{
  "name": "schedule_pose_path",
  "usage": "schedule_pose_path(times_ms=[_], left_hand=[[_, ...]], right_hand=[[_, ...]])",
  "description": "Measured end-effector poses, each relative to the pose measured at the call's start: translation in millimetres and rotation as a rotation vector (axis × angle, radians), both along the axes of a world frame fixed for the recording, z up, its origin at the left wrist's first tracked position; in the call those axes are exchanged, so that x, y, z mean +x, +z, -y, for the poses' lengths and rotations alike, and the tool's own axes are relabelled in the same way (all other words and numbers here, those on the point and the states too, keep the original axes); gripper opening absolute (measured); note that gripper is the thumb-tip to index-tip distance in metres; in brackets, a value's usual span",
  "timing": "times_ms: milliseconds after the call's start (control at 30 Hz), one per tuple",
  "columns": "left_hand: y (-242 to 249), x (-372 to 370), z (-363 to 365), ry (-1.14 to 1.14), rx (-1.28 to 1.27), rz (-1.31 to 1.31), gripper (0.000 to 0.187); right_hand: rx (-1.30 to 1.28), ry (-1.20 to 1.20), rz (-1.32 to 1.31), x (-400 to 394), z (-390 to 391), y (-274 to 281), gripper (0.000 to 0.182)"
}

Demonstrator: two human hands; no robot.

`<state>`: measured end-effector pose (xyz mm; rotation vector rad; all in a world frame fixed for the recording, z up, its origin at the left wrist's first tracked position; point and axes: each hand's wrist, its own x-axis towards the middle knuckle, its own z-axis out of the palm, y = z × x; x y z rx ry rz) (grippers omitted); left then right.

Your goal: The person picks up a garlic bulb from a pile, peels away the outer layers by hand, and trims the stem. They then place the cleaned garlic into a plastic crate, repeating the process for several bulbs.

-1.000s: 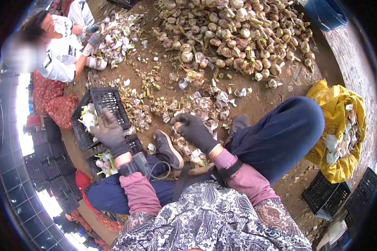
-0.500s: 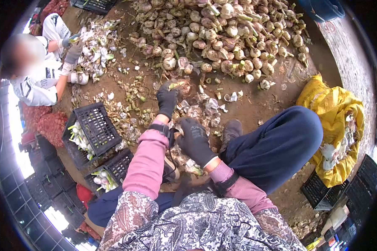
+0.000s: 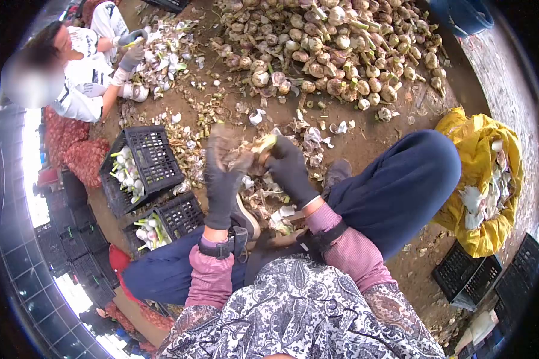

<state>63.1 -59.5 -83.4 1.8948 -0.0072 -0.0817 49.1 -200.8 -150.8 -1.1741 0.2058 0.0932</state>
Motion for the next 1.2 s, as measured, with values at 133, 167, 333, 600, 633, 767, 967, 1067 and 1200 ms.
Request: schedule_pose_path(times_ms=[133, 167, 333, 600, 633, 767, 967, 1067, 1200], left_hand=[[1.5, -20.4, -28.9, -0.065, -0.035, -0.100, 0.079], [4.1, -27.5, -28.9, -0.048, -0.092, -0.138, 0.079], [5.7, -45.2, -15.6, 0.024, -0.063, 0.009, 0.084], [11.9, -57.9, -19.2, 0.018, 0.176, 0.278, 0.085], [11.2, -58.8, -19.6, 0.021, 0.174, 0.281, 0.085], [4.8, -58.0, -22.9, 0.019, 0.062, 0.254, 0.089], [27.7, -60.1, -11.8, 0.095, -0.209, 0.087, 0.062], [-0.7, -59.9, -33.6, 0.091, -0.784, -0.254, 0.042], [-3.0, -54.5, -26.6, 0.114, -1.028, -0.440, 0.037]], right_hand=[[0.162, 0.081, -0.074, -10.2, 9.8, -13.0, 0.020], [0.128, 0.122, -0.025, -10.0, 8.8, -10.3, 0.020], [0.253, 0.194, 0.059, -21.9, 3.3, 9.5, 0.028], [0.221, 0.324, 0.073, -18.7, 2.2, 40.0, 0.031], [0.250, 0.328, 0.036, -19.5, 3.4, 41.2, 0.030], [0.299, 0.307, 0.066, -22.4, 7.5, 64.7, 0.026], [0.005, 0.258, 0.115, -22.7, 6.8, 12.6, 0.013], [-0.638, -0.008, 0.473, -25.8, 2.6, 42.9, 0.019], [-0.679, 0.039, 0.471, -21.8, 3.3, 56.9, 0.030]])
